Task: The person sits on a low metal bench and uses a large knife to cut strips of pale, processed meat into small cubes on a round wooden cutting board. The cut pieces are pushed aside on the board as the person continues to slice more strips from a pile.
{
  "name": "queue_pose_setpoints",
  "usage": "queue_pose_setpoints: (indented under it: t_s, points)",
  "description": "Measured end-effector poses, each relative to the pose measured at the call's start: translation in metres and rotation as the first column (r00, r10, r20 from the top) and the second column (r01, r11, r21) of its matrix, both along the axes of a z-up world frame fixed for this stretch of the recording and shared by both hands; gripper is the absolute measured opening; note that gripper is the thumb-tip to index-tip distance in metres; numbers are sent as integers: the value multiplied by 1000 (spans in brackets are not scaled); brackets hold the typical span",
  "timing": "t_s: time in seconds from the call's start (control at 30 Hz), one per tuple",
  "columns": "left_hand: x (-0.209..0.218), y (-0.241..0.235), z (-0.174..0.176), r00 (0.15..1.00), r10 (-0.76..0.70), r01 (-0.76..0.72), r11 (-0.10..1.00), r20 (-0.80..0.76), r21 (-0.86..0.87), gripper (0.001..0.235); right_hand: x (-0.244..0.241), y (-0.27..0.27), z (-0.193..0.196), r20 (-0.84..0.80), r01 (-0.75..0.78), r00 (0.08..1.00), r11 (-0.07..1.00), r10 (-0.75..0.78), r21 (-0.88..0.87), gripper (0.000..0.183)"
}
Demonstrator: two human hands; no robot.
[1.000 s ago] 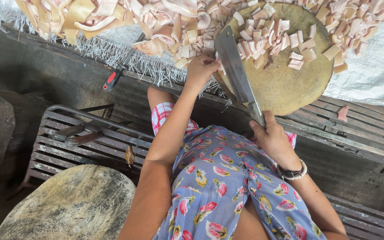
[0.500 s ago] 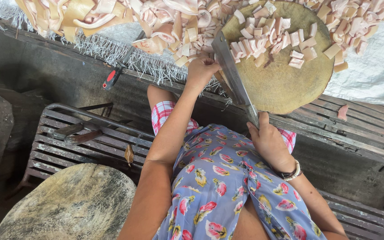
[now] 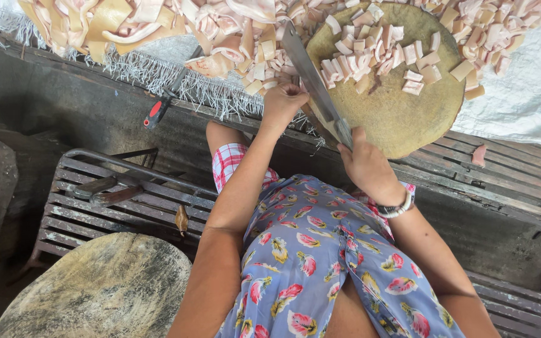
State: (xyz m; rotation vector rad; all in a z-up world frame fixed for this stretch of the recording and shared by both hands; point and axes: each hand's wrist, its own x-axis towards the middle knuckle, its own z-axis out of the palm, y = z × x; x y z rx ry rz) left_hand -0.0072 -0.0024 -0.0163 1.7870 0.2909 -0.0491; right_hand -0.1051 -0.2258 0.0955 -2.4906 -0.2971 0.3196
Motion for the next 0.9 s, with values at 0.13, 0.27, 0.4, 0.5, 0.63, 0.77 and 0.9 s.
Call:
queue_pose_setpoints:
  t_s: [0.13,0.27,0.4,0.5,0.63,0.77,0.9]
  points:
    - [3,7,-5,993,-32,19,993,-115,-115,22,11,2,-7,58,-16,998,1000,16,-5,39]
    - [19,26,-16,953,-134,-32,849,-273,-527,16,11,-3,-6,49,-4,999,1000,6,-27,40]
    - [34,46,-26,919,-147,-186,659,-367,-729,13,1,-13,1,27,-32,999,999,32,2,38]
    - [39,50,-19,912,-146,-258,518,-382,-815,13,-7,-22,5,46,-36,998,999,35,23,39]
    - [38,54,36,959,-77,-202,489,-273,-848,14,-18,-27,4,20,-8,1000,996,6,92,40]
    - [42,30,127,954,-285,174,779,-93,-603,12,-22,-30,-2,115,-13,993,990,-3,138,41]
    - [44,-54,178,727,-675,682,731,128,-24,12,-25,-34,-11,108,7,994,985,-26,173,43]
